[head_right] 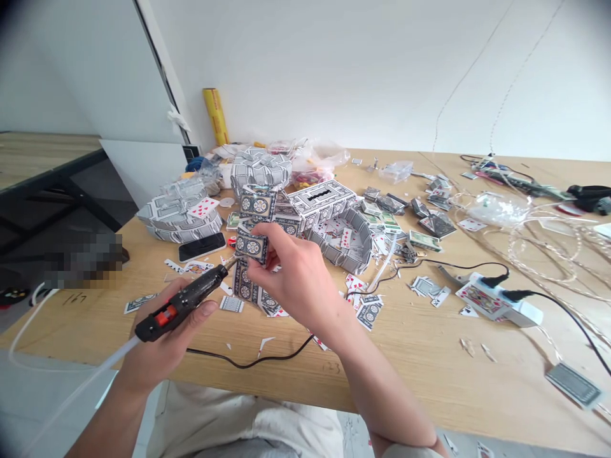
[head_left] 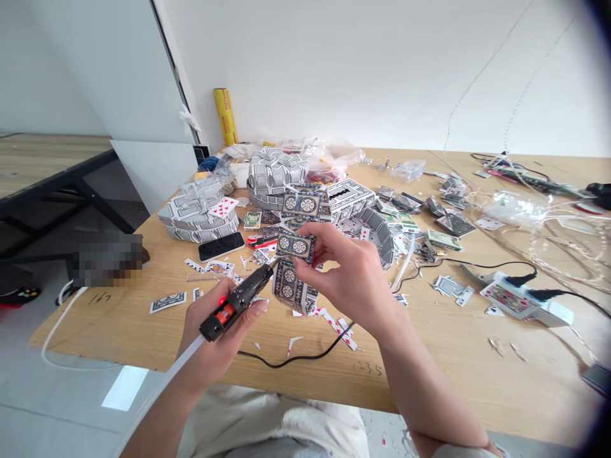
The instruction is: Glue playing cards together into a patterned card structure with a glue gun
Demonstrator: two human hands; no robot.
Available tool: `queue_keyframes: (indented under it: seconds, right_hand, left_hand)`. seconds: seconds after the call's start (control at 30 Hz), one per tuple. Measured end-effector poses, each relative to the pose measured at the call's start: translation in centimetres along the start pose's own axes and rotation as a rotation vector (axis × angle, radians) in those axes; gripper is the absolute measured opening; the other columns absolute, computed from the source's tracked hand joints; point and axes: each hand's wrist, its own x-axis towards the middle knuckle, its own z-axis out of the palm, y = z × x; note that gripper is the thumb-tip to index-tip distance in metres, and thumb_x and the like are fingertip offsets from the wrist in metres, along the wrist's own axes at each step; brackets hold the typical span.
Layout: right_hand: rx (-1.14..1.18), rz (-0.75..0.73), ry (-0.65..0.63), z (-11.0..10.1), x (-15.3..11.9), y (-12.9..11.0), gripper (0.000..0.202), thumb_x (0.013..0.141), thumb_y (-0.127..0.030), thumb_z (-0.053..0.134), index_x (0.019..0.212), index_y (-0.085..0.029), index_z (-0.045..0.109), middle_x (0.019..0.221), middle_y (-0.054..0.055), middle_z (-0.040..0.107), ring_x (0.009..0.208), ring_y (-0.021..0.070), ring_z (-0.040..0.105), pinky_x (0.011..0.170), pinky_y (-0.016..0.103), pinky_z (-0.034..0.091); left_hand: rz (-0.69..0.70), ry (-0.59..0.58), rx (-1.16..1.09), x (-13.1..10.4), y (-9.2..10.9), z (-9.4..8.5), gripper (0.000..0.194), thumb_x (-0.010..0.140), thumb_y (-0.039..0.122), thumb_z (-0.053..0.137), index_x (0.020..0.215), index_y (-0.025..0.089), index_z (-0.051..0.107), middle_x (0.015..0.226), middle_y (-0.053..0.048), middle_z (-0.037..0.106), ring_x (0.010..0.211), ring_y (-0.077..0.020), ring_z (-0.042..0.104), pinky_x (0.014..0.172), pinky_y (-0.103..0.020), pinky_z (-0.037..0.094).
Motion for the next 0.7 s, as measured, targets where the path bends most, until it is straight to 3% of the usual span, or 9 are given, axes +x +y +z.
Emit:
queue_keyframes:
  seconds: [0.37,0.6,0.7]
  right_hand:
    - [0.102,0.065,-0.013,-0.4,0.4,0.4,0.031,0.091,-0.028,0.076,0.122,-0.024,0.074,0.075,-0.005,0.066,0.066,0.0146,0.067,0.075,0.029,0.057]
    - [0.177,0.093,-0.074,-0.6,0.5,0.4,0.035,0.09,-0.026,0.077,0.124,-0.022,0.074,0.076,-0.006,0.064,0.067,0.0128,0.064,0.075,0.028,0.055]
    - [0.193,0.109,-0.085,-0.5,0.5,0.5,0.036,0.089,-0.027,0.077,0.125,-0.022,0.074,0.075,-0.006,0.064,0.067,0.013,0.064,0.074,0.029,0.055]
  left_hand:
    - [-0.013,0.145,0.03,0.0,1.1,-0.4,0.032,0.097,0.052,0.078,0.086,0.023,0.07,0.065,0.005,0.053,0.06,-0.0141,0.048,0.058,-0.026,0.041]
    - [-0.027,0.067,-0.036,-0.1,1.7,-0.5,0.031,0.096,0.053,0.079,0.091,0.023,0.074,0.068,0.004,0.055,0.061,-0.015,0.048,0.055,-0.026,0.04]
    - [-0.027,0.097,-0.023,0.3,1.4,-0.6,0.031,0.096,0.05,0.08,0.084,0.024,0.071,0.063,0.005,0.052,0.058,-0.014,0.047,0.055,-0.026,0.04]
